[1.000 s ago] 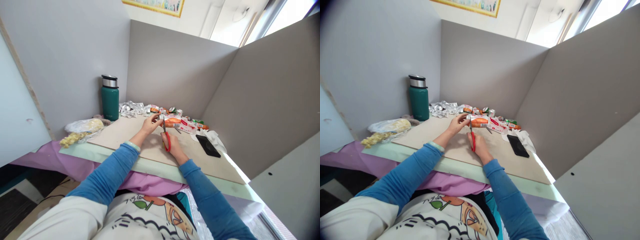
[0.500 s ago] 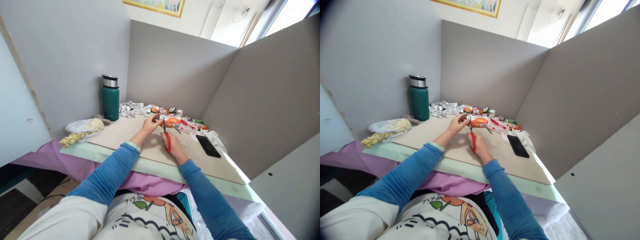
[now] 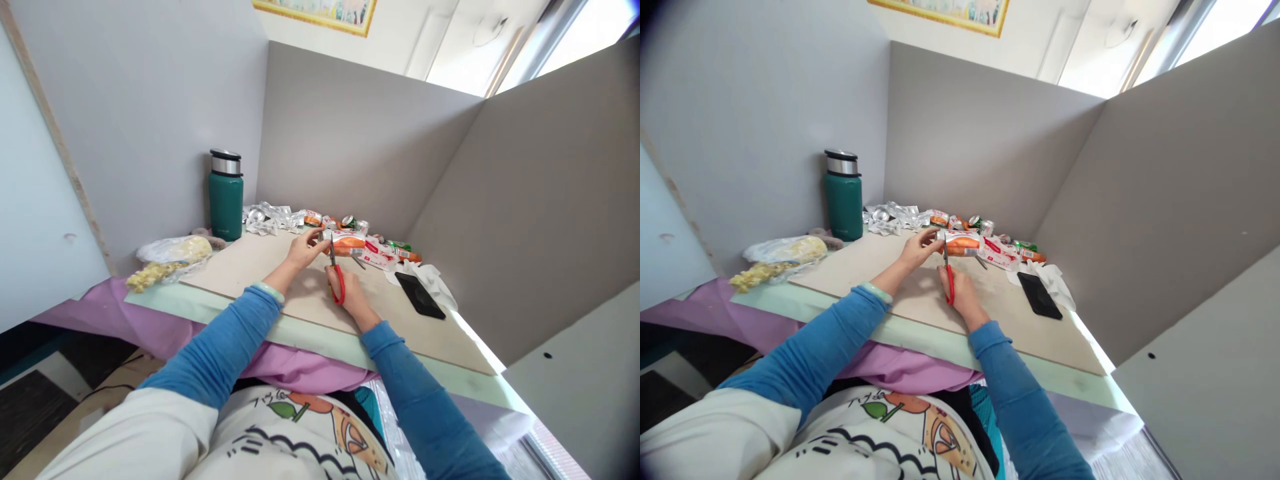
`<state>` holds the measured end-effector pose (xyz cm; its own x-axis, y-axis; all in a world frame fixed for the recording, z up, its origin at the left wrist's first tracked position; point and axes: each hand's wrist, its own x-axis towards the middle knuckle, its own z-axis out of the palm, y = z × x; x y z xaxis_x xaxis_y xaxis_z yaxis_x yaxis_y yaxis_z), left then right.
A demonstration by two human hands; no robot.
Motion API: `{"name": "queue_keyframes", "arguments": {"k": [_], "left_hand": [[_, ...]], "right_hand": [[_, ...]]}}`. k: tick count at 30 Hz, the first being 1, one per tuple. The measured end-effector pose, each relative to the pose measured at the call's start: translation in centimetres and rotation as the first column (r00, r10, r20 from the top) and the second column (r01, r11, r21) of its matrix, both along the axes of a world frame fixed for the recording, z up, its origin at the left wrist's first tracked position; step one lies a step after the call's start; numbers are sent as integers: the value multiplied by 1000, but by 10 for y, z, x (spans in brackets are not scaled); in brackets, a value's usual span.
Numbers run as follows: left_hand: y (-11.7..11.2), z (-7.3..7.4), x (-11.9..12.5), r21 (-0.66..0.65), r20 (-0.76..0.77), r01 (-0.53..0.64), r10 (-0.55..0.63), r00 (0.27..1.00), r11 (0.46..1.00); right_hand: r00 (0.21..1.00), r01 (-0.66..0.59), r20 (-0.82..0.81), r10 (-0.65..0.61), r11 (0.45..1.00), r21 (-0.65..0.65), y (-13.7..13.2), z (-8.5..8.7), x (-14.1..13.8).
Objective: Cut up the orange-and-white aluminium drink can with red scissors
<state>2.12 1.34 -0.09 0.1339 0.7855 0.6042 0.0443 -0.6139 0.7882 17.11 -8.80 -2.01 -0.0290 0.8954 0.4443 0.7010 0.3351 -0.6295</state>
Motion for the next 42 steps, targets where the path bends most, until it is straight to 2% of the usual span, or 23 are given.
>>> {"name": "queue_keyframes", "arguments": {"k": [14,24,33,38,42], "left_hand": [[6,-4,1,12,5,14,-14,1000,1000],[5,-4,2,-53,0,50,-50,999,997],[9,-8,3,-59,71,182,-177,982,982],[12,-9,3,-44,111,196,-190,976,980],[10,-8,3,-62,159,279,-266,951,958]], "right_hand": [[999,-9,-37,9,1000,-6,-4,4,-1],[999,-10,-53,8,999,-32,-8,11,-3],[999,9,-31,-10,1000,-18,-3,4,1],[998,51,-20,-52,998,-25,0,3,2],[998,59,-22,-60,998,-36,1,1,2]]}}
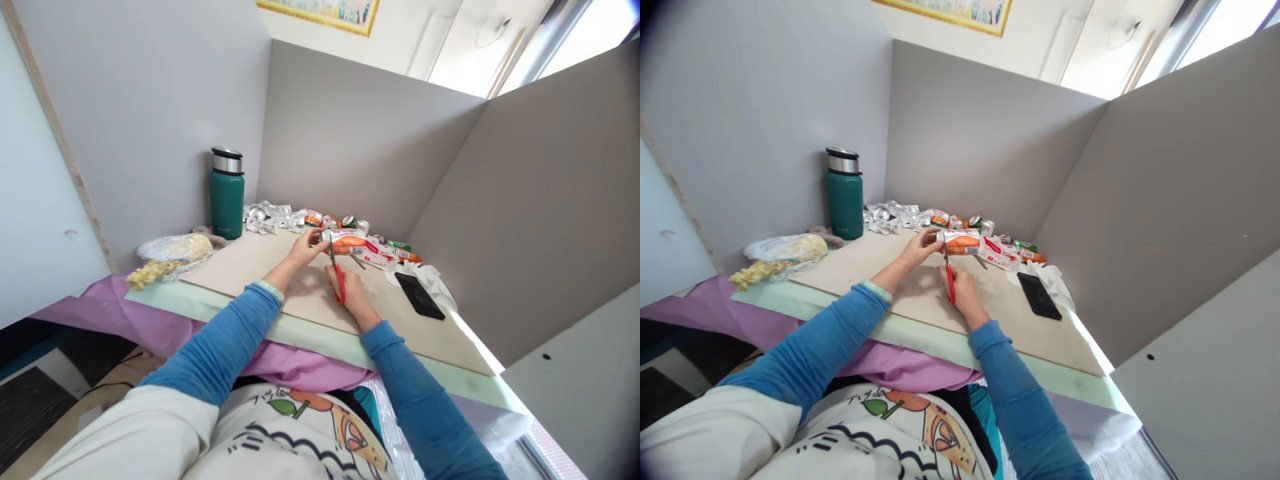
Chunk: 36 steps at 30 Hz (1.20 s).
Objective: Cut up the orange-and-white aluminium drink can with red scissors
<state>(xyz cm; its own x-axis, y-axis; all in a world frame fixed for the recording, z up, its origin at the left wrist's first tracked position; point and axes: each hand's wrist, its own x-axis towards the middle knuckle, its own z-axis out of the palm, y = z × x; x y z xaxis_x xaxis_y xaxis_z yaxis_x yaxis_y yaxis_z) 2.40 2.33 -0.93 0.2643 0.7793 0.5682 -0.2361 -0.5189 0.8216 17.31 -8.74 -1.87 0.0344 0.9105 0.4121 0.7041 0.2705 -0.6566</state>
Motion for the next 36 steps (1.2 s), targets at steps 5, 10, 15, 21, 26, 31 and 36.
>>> {"name": "queue_keyframes", "arguments": {"k": [5,10,15,21,26,31,36], "left_hand": [[-6,5,-1,-17,2,31,-31,1000,999],[-7,6,-3,-14,-23,-43,42,999,999],[-9,8,-5,4,-53,-159,159,986,987],[-14,12,-2,26,-118,-248,250,961,968],[-10,10,-3,14,-111,-219,219,969,976],[-6,9,-5,-5,-104,-201,199,974,980],[-8,9,-5,16,-94,-208,209,973,978]], "right_hand": [[996,-58,-62,57,998,-27,-2,0,1],[989,-76,-132,63,992,-96,-4,1,0],[963,-122,-258,80,981,-151,-6,2,-1],[942,-168,-318,109,972,-163,-5,0,0],[946,-183,-294,137,974,-134,-4,-3,1],[937,-218,-303,174,969,-118,1,-8,2],[918,-220,-360,164,968,-120,5,-10,1]]}}
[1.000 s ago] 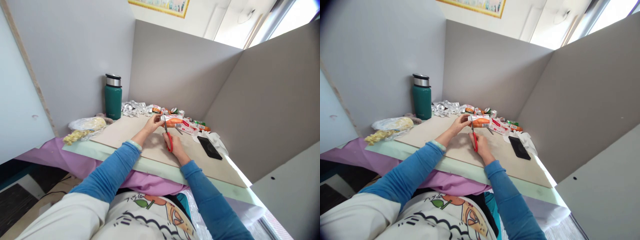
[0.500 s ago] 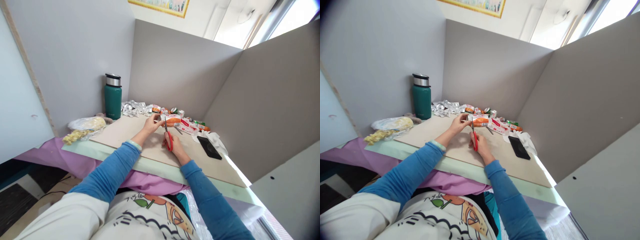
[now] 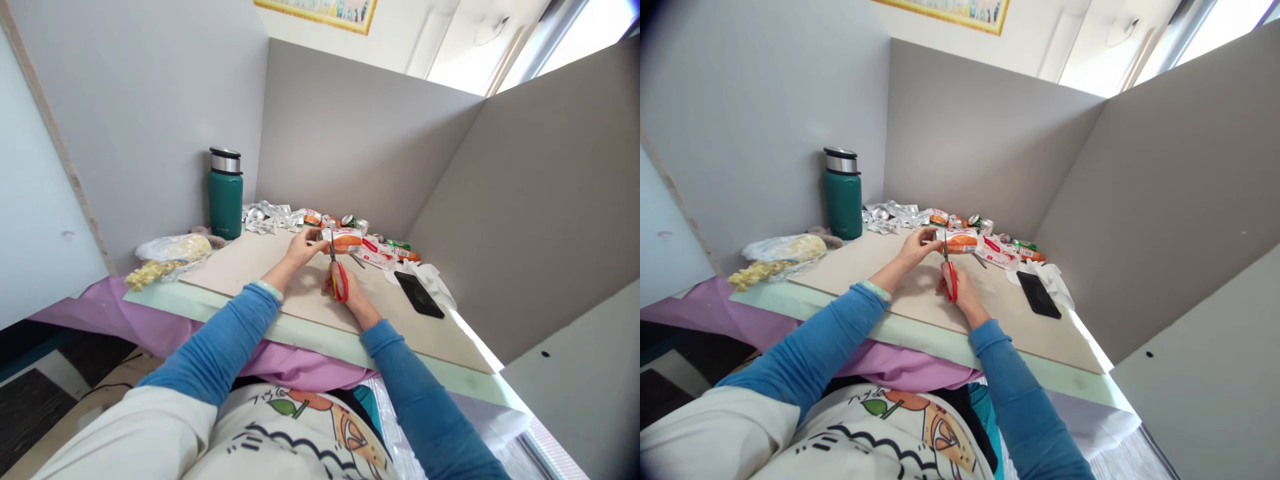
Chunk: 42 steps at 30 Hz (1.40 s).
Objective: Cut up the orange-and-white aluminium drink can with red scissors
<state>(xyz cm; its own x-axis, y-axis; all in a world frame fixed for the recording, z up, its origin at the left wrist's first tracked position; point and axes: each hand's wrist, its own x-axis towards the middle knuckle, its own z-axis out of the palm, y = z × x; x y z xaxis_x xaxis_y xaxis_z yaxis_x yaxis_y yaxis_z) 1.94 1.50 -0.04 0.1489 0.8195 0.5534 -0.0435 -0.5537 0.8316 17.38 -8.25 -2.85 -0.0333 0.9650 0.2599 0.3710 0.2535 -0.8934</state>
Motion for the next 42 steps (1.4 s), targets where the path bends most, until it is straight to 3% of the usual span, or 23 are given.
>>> {"name": "queue_keyframes", "arguments": {"k": [10,15,19,22,30,32,37,42], "left_hand": [[3,-2,0,-8,-31,31,-31,999,1000],[4,-3,0,3,-25,-7,8,1000,1000],[4,-4,0,-7,23,88,-88,996,996],[3,-3,1,-1,3,86,-86,996,996],[-6,-1,4,58,-108,-74,79,991,996],[-6,-1,4,39,-96,-55,59,994,998],[-3,1,5,-69,-24,125,-127,992,990],[-5,3,4,-37,-80,17,-19,997,999]], "right_hand": [[999,5,-40,-8,998,-70,-4,4,-3],[999,7,-49,-11,997,-73,-6,5,-3],[989,-71,-137,57,993,-96,-10,11,-6],[997,-12,-80,5,995,-95,-10,12,-6],[993,114,10,-114,992,-58,-6,6,-2],[994,110,11,-110,993,-50,-7,6,-1],[996,86,-14,-87,995,-58,-5,6,-3],[989,148,38,-146,988,-37,-8,9,-5]]}}
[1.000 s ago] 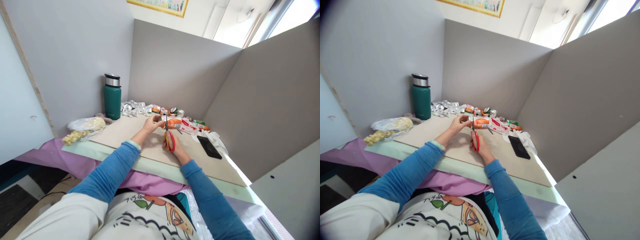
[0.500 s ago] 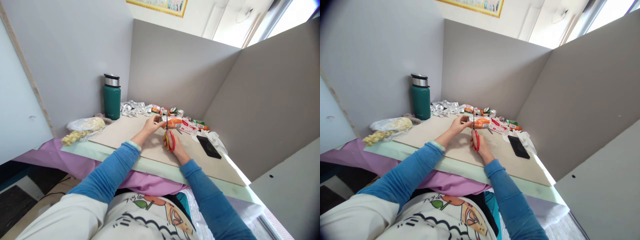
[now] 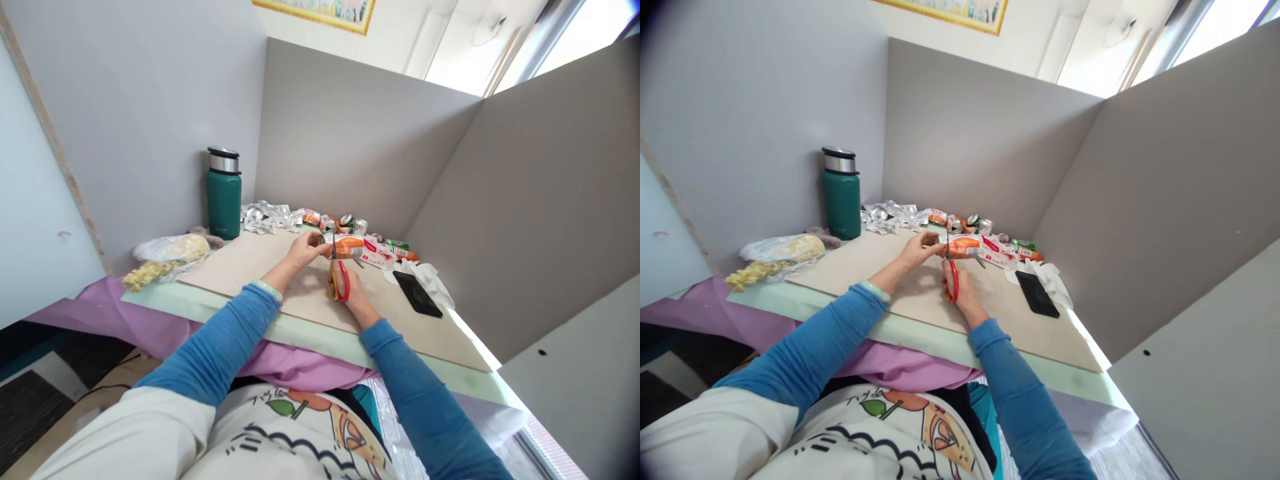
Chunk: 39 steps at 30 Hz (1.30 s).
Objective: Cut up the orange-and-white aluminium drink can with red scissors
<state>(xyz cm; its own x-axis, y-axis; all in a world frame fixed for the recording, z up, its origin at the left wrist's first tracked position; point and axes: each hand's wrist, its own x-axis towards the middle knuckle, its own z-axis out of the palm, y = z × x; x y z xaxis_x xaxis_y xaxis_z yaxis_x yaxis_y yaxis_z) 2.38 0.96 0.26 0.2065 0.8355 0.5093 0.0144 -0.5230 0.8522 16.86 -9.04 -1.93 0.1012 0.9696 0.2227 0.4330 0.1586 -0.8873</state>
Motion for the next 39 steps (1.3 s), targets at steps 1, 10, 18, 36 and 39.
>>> {"name": "queue_keyframes", "arguments": {"k": [1,10,18,36,39], "left_hand": [[-1,0,0,8,-17,-21,21,1000,1000],[-8,3,-3,74,-139,-143,152,979,987],[-11,6,-4,78,-136,-159,168,976,984],[-9,4,-4,100,-128,-176,188,974,979],[-8,4,-4,103,-126,-173,185,975,980]], "right_hand": [[1000,3,11,-3,1000,0,-1,1,0],[977,34,206,-56,994,109,-5,7,1],[958,19,284,-52,993,118,-3,7,2],[896,77,426,-128,988,134,1,9,-2],[896,81,425,-128,989,127,1,9,-2]]}}
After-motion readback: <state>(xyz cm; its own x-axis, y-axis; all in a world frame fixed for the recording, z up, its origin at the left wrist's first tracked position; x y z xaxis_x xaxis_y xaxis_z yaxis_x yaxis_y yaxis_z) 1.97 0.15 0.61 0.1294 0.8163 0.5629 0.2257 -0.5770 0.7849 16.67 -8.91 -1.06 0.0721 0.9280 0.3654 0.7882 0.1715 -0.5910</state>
